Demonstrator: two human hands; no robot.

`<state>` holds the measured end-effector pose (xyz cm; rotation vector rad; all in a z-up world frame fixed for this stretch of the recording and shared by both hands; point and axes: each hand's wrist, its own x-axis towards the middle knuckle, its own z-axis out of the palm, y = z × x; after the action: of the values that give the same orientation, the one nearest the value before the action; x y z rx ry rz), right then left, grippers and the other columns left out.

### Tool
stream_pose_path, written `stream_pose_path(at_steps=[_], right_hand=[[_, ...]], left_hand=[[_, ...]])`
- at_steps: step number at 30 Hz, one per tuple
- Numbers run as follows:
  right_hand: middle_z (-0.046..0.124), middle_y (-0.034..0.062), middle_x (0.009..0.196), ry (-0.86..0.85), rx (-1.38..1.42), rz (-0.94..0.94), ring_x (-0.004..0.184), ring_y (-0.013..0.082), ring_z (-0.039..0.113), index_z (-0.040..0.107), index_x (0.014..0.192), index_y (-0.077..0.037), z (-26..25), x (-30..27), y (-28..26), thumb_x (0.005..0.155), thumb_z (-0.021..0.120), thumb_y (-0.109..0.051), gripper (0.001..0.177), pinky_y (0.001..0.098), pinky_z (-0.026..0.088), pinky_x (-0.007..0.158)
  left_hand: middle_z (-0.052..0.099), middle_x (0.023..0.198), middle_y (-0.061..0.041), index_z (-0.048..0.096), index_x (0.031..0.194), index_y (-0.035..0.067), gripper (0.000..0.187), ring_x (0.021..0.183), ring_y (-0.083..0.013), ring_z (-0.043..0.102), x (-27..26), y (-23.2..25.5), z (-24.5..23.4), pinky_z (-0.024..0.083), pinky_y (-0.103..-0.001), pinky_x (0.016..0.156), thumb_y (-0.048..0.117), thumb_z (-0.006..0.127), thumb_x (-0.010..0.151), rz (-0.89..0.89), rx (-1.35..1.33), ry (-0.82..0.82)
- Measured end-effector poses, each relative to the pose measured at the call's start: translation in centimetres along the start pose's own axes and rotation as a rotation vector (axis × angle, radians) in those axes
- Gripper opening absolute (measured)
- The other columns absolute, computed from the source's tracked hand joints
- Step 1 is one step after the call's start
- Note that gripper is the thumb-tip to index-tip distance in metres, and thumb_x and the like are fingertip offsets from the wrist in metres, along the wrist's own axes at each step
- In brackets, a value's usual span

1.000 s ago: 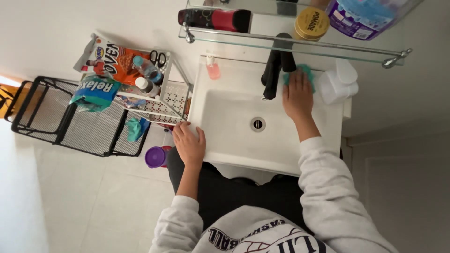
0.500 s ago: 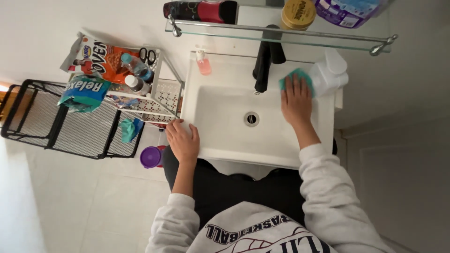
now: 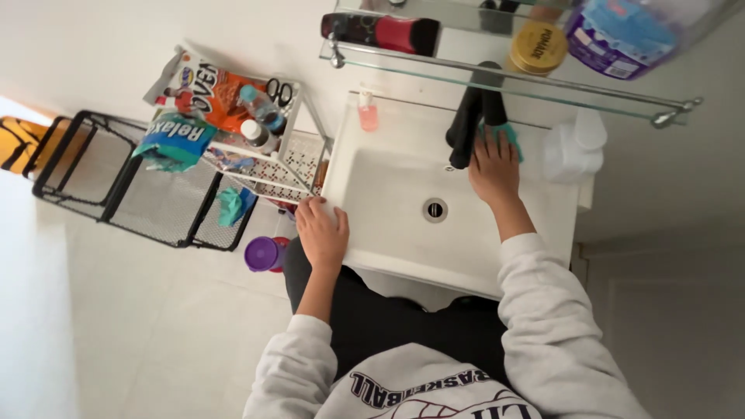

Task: Cleaning a bathroom sink and faucet using a cloth and spray cleaner.

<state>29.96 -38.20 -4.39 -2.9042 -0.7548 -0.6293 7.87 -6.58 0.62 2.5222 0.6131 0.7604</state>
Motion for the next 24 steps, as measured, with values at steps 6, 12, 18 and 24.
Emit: stream_pose_path(at_steps=[6, 12, 18, 24], right_hand=[[0.037, 0.0123, 0.168, -0.116, 0.167, 0.072, 0.153, 0.0423, 0.032, 0.04, 0.16, -0.012, -2.8, 0.8, -0.3, 0.105, 0.052, -0.042, 0.063, 0.0584, 0.025, 0.123], [0.028, 0.02, 0.165, -0.142, 0.064, 0.326, 0.146, 0.0539, 0.022, 0.031, 0.158, -0.006, -3.5, 0.4, -0.4, 0.091, 0.057, -0.063, 0.092, 0.0582, 0.021, 0.116], [0.036, 0.0201, 0.165, -0.078, 0.055, 0.316, 0.147, 0.0487, 0.032, 0.044, 0.157, -0.007, -4.4, -2.9, 0.8, 0.109, 0.051, -0.049, 0.064, 0.059, 0.028, 0.118], [0.063, 0.02, 0.141, -0.001, 0.513, 0.302, 0.128, 0.0381, 0.059, 0.061, 0.139, -0.003, -8.9, -9.2, 2.4, 0.112, 0.049, -0.022, 0.035, 0.0462, 0.049, 0.104]], left_hand=[[0.056, 0.119, -0.019, 0.056, 0.114, 0.0, 0.033, 0.118, -0.0396, 0.054, 0.0, 0.2, -0.2, 0.044, -0.049, 0.101, 0.019, 0.067, 0.09, 0.008, -0.005, -0.002], [0.057, 0.119, -0.02, 0.056, 0.116, 0.0, 0.033, 0.119, -0.0407, 0.054, -0.2, -0.1, -0.1, 0.044, -0.049, 0.102, 0.017, 0.067, 0.09, 0.037, -0.02, 0.014], [0.057, 0.12, -0.022, 0.055, 0.118, -0.002, 0.035, 0.118, -0.0417, 0.054, -0.1, 0.3, -0.4, 0.044, -0.05, 0.103, 0.014, 0.067, 0.089, 0.085, -0.03, -0.02], [0.055, 0.122, -0.024, 0.053, 0.121, -0.003, 0.037, 0.119, -0.0433, 0.053, -0.5, 0.2, -0.2, 0.044, -0.051, 0.103, 0.015, 0.067, 0.092, 0.071, -0.034, -0.022]])
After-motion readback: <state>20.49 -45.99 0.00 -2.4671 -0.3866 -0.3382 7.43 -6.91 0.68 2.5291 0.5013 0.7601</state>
